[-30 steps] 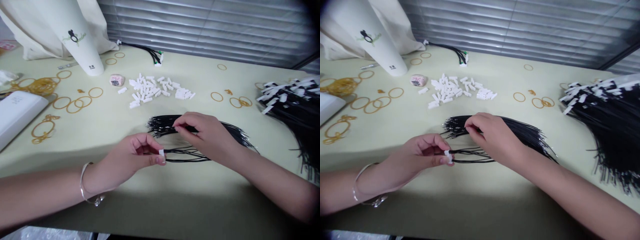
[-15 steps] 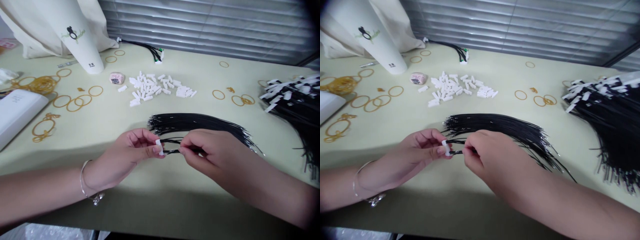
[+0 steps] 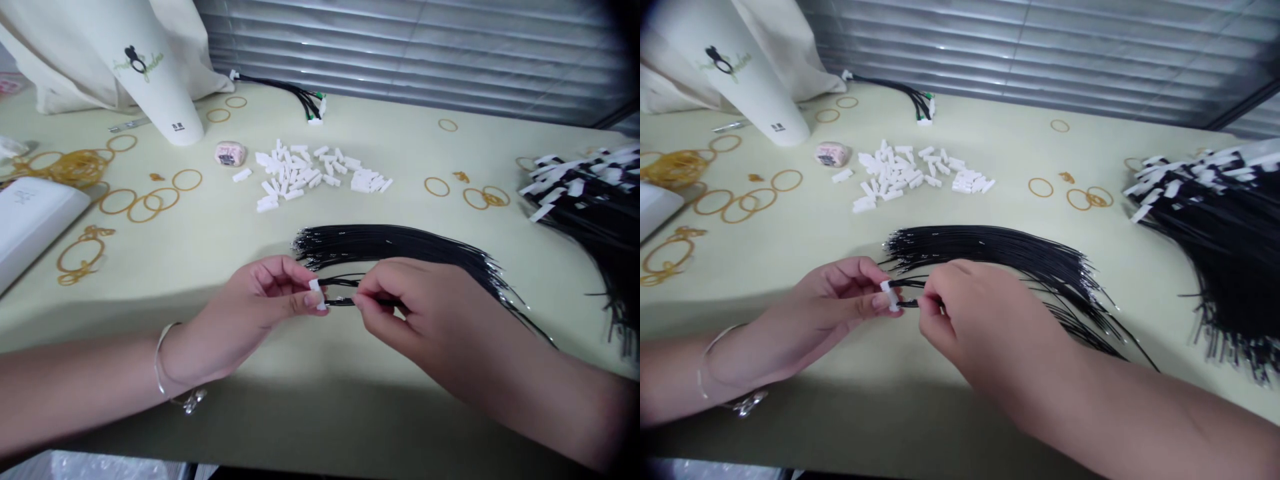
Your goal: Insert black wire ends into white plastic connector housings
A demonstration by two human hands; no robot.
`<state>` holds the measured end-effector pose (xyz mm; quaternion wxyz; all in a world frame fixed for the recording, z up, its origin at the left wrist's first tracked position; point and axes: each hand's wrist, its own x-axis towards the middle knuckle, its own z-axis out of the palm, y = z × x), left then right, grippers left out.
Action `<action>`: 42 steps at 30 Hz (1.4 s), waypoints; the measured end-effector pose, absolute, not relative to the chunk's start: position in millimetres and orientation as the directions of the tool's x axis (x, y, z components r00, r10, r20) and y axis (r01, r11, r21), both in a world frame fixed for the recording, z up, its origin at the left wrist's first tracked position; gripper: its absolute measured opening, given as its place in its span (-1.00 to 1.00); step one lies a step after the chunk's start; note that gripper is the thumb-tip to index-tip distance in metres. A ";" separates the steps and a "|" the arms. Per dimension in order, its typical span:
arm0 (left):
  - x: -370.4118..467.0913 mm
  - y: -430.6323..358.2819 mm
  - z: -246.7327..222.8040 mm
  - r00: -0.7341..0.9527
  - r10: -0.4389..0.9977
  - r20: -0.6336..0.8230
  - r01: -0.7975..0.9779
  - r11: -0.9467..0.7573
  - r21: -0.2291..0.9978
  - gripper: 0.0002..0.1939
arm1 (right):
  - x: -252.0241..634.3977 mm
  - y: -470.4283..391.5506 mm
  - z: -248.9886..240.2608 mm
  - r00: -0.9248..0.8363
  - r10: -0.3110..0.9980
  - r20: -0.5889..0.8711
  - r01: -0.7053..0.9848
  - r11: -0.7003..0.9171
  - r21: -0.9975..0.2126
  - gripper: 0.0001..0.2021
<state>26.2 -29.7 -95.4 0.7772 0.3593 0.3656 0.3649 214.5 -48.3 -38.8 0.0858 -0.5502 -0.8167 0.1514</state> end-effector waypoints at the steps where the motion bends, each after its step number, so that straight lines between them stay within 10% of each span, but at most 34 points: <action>1: 26.5 -29.5 -95.8 0.464 0.831 -0.308 -0.307 0.477 0.824 -0.85 | 213.3 -48.9 -39.7 -0.386 0.922 -0.030 0.871 0.354 -0.342 -0.85; 9: 27.2 -28.7 -96.0 0.479 0.821 -0.311 -0.298 0.486 0.822 -0.86 | 210.0 -49.0 -45.0 -0.423 0.905 -0.042 0.861 0.387 -0.330 -0.82; 15: 26.5 -28.7 -95.4 0.470 0.828 -0.305 -0.330 0.486 0.809 -0.87 | 218.9 -55.6 -30.3 -0.500 0.830 0.248 0.804 0.551 -0.223 -0.76; 28: 24.9 -29.2 -97.8 0.502 0.813 -0.294 -0.299 0.483 0.823 -0.86 | 210.4 -43.2 -41.7 -0.423 0.890 -0.172 0.858 0.332 -0.393 -0.80; 42: 26.3 -28.8 -97.0 0.501 0.820 -0.275 -0.358 0.486 0.797 -0.90 | 211.3 -44.9 -44.5 -0.433 0.897 -0.091 0.822 0.352 -0.448 -0.76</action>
